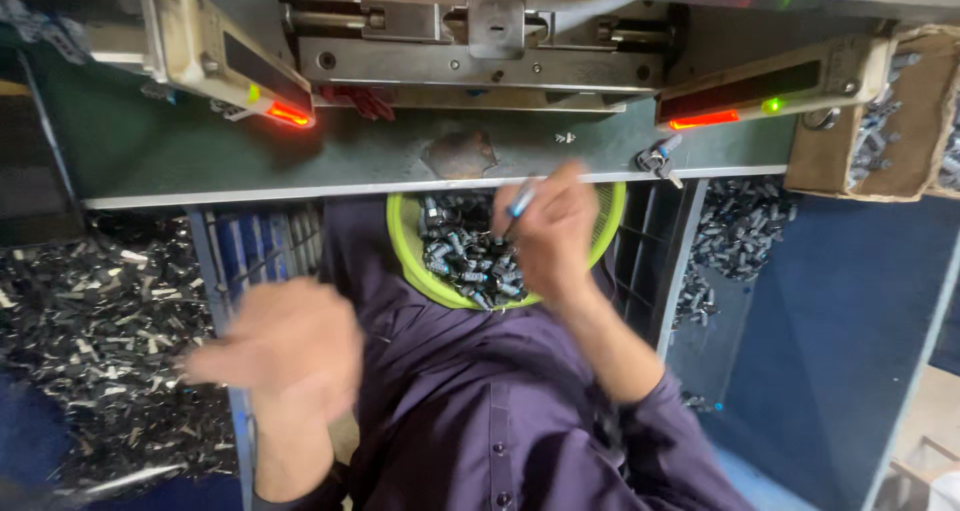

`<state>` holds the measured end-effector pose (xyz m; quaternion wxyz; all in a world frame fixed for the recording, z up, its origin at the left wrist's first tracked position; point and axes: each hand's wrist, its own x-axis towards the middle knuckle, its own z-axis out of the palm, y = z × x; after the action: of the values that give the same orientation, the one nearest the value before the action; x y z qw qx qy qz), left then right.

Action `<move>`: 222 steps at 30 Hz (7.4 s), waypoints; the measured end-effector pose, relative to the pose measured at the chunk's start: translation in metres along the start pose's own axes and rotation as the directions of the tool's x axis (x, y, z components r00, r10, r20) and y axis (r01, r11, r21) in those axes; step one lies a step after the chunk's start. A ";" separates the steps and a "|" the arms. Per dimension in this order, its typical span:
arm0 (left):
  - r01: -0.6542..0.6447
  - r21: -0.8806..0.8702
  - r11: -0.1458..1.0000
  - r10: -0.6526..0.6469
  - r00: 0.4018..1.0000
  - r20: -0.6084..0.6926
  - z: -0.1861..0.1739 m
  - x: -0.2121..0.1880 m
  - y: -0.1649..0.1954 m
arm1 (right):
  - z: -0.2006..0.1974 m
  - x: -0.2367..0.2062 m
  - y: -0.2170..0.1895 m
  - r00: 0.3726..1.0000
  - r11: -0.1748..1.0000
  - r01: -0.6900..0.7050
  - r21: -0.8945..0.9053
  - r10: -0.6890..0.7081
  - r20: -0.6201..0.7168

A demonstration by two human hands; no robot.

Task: The person picks small plastic components from a green basket and inserts them into a machine slot. They repeatedly handle the parts by hand, occasionally inspecting them before loading. The processed parts fall into a bin below.

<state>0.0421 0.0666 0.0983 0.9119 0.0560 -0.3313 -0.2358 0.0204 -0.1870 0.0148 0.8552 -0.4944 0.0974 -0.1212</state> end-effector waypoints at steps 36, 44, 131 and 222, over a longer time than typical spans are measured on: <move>0.493 0.860 0.129 0.085 0.859 -0.505 -0.048 -0.003 -0.110 | -0.045 -0.051 0.021 0.983 0.923 0.157 -0.351 -0.112 0.146; 0.494 0.846 0.200 0.008 0.863 -0.505 -0.025 -0.002 -0.091 | -0.043 -0.023 0.018 0.935 0.784 -0.292 0.548 0.353 -0.007; 0.384 0.758 -0.527 0.129 0.918 -0.376 -0.066 -0.039 -0.066 | -0.015 -0.019 0.013 0.954 0.245 0.215 -0.945 0.156 0.257; 0.071 0.924 -0.377 0.253 0.967 0.028 -0.037 -0.006 -0.093 | -0.009 -0.036 0.003 0.945 0.974 -0.172 -0.144 0.205 0.255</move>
<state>0.0245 -0.0147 0.0417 0.5070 0.7793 -0.2918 0.2247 -0.0158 -0.1815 0.0092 0.8368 -0.5452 0.0348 0.0352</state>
